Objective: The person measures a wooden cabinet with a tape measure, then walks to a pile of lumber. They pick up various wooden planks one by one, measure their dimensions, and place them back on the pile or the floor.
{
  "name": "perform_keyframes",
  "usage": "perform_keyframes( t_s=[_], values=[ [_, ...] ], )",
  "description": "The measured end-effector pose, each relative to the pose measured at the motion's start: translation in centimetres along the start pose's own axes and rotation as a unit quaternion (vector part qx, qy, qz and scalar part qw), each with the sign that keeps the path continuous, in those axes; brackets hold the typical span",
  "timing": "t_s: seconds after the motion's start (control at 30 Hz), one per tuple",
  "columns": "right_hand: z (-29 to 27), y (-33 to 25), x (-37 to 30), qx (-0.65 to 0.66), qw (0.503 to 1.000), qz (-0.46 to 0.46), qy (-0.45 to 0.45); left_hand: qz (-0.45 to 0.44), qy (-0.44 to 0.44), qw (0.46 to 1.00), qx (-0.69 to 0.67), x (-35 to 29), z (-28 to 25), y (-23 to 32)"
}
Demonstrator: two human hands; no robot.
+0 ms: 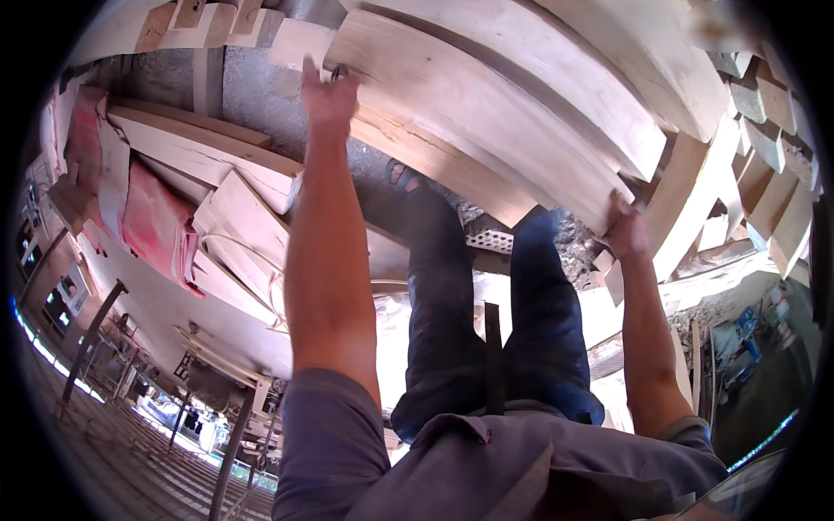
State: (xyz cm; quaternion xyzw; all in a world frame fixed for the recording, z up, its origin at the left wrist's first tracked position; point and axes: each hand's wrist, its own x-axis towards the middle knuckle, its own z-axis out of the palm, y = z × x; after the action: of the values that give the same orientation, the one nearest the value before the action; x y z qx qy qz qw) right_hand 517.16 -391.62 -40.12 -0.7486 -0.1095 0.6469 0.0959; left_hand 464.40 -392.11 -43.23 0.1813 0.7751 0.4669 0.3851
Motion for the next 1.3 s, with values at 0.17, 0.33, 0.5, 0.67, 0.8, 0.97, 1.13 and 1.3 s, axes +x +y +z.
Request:
perform_keyframes(
  t_s=[0.17,0.33,0.5,0.67,0.8,0.97,1.13,1.3],
  values=[
    [-1.0,-0.2,3.3,-0.053,0.997,0.034,0.044,-0.096,0.100,0.990,-0.003,-10.2,-1.8,-7.0],
    [-2.0,-1.3,5.1,-0.086,0.996,0.029,0.018,-0.214,0.119,0.964,-0.100,-22.5,-0.7,-14.1],
    [-1.5,-0.6,4.2,-0.073,0.997,0.016,0.022,-0.259,0.107,0.948,-0.147,-29.4,1.1,-14.7],
    [-1.0,0.7,2.7,-0.066,0.997,-0.011,0.031,-0.265,0.058,0.958,-0.088,-30.3,1.6,-11.7],
    [-1.9,4.5,3.1,-0.031,0.997,-0.054,0.045,-0.239,0.043,0.966,-0.092,-30.2,2.1,-10.1],
    [-0.8,10.2,1.9,-0.026,0.987,-0.144,0.067,-0.152,-0.001,0.988,0.033,-24.4,1.0,-9.2],
    [0.7,9.0,0.0,-0.001,0.989,-0.125,0.075,0.014,-0.007,0.975,0.224,-12.3,2.1,-2.1],
    [-1.0,7.8,0.8,0.031,0.995,-0.080,0.045,0.091,-0.061,0.948,0.298,-0.9,6.3,3.6]
  ],
)
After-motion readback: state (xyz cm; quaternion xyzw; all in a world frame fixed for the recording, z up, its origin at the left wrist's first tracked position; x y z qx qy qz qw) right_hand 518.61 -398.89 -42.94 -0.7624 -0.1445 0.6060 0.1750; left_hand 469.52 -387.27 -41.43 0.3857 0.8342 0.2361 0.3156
